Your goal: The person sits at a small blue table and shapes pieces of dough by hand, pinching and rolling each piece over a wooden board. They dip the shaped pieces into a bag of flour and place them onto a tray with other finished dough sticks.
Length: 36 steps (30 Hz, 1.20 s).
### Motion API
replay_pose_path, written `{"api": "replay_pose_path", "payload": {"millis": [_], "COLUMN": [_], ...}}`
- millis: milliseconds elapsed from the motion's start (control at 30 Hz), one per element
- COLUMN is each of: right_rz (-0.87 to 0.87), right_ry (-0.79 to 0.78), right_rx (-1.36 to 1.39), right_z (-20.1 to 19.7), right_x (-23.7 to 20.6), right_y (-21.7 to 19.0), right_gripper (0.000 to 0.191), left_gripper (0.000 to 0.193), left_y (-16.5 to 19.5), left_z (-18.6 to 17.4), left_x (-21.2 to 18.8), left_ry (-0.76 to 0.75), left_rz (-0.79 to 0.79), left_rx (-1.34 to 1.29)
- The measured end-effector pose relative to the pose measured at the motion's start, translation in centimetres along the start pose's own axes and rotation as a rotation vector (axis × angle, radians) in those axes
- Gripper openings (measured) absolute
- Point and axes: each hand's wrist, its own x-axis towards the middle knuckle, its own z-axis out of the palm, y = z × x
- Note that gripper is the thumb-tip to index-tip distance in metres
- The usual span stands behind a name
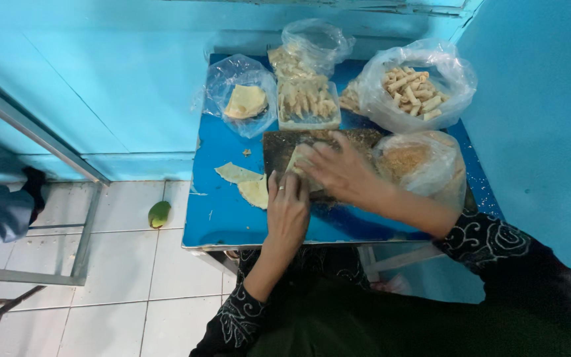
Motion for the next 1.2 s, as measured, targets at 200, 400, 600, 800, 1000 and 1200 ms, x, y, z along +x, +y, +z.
{"api": "replay_pose_path", "payload": {"millis": [200,400,600,800,1000,1200], "right_rz": [-0.019,0.047,0.139,0.344,0.428,0.398], "right_ry": [0.013,-0.025,-0.036,0.079,-0.067,-0.061], "right_rx": [-0.063,-0.042,-0.005,0.131,0.06,0.1], "right_z": [1.5,3.7,5.1,5.2,7.1,6.6], "right_x": [-1.9,-1.5,0.7,1.4,2.0,1.5], "right_y": [0.2,1.5,2.2,3.9,4.6,5.6], "right_gripper": [0.055,0.059,0.058,0.047,0.031,0.018], "left_gripper": [0.037,0.036,0.035,0.033,0.032,0.033], "left_y": [0.2,0.3,0.0,-0.2,-0.2,-0.3], "left_z": [-0.4,-0.4,0.0,0.3,0.5,0.6], "left_x": [0.0,0.0,0.2,0.2,0.3,0.2], "left_ry": [-0.007,0.009,-0.002,0.018,0.02,0.015], "left_rz": [0.009,0.02,0.02,0.035,0.037,0.037], "left_rx": [0.027,0.075,0.1,0.121,0.123,0.126]}}
